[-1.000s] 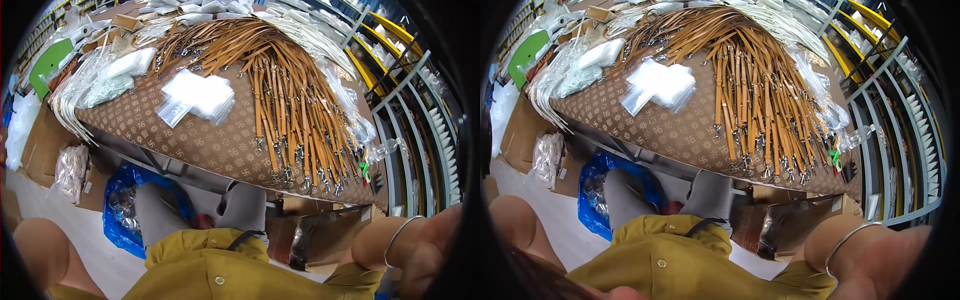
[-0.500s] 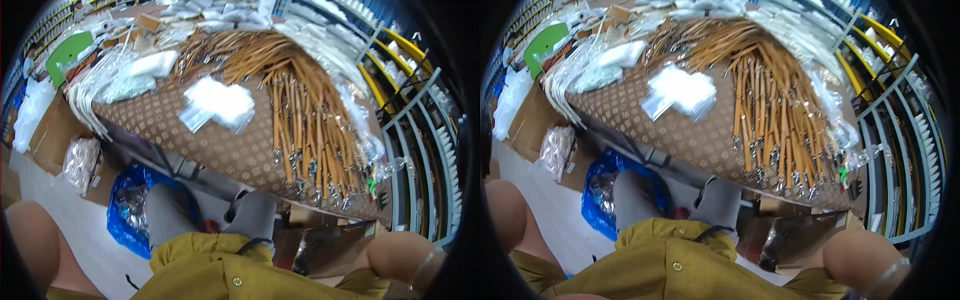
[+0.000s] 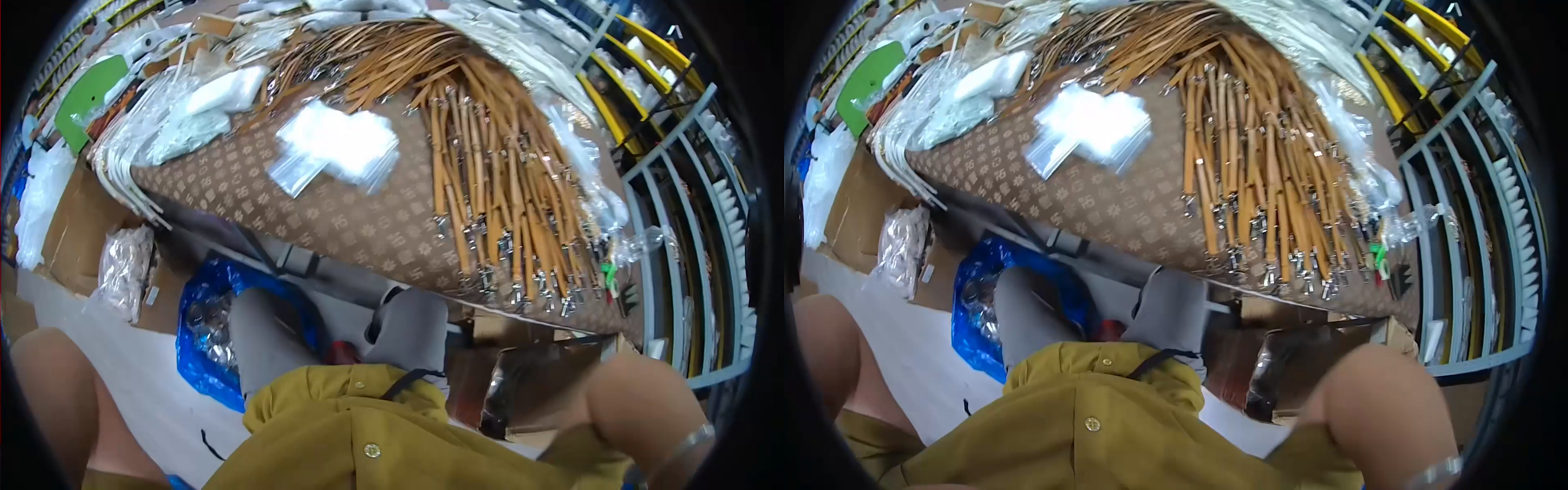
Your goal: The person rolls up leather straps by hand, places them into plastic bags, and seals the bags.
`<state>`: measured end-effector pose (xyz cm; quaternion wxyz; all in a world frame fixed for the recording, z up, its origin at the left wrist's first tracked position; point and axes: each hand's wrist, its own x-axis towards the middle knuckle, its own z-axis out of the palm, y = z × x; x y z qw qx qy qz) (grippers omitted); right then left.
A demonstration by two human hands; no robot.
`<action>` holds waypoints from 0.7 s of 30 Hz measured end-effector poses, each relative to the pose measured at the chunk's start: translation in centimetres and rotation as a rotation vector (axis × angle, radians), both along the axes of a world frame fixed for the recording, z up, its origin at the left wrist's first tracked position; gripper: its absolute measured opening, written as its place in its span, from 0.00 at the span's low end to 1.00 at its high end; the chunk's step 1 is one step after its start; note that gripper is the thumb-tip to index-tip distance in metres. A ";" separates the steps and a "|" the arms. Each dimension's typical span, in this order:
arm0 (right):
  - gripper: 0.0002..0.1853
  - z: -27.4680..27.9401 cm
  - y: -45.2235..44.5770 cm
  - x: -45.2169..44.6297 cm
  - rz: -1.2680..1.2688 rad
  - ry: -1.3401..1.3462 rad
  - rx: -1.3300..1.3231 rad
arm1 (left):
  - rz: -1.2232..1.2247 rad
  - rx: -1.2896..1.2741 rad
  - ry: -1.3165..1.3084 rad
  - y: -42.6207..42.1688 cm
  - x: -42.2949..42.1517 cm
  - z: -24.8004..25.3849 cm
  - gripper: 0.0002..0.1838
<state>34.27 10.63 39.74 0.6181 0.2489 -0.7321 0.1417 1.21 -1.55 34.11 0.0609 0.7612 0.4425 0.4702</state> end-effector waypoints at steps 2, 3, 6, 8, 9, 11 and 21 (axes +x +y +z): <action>0.12 -2.1 2.1 -0.9 -0.125 0.102 -0.047 | 0.034 0.119 -0.028 0.8 0.0 -0.2 0.22; 0.12 -3.7 4.0 -2.0 -0.235 0.132 -0.130 | 0.058 0.182 -0.056 1.4 -0.1 -0.3 0.23; 0.12 -10.1 10.4 -8.5 -0.657 -0.237 -0.484 | 0.176 0.243 -0.215 3.8 -0.7 -2.1 0.23; 0.20 -16.8 14.4 -13.2 -1.045 -0.896 -0.688 | 0.205 0.045 -0.396 6.1 -1.1 -5.9 0.23; 0.19 -19.1 15.2 -15.2 -1.273 -1.098 -0.575 | 0.177 -0.130 -0.510 7.1 -1.1 -9.2 0.23; 0.20 -24.2 17.3 -16.5 -1.425 -1.170 -0.480 | 0.016 -0.424 -0.615 8.7 -1.0 -15.5 0.25; 0.11 -29.1 22.9 -16.0 -1.241 -1.169 -0.974 | -0.065 -0.727 -0.329 10.6 1.3 -19.7 0.24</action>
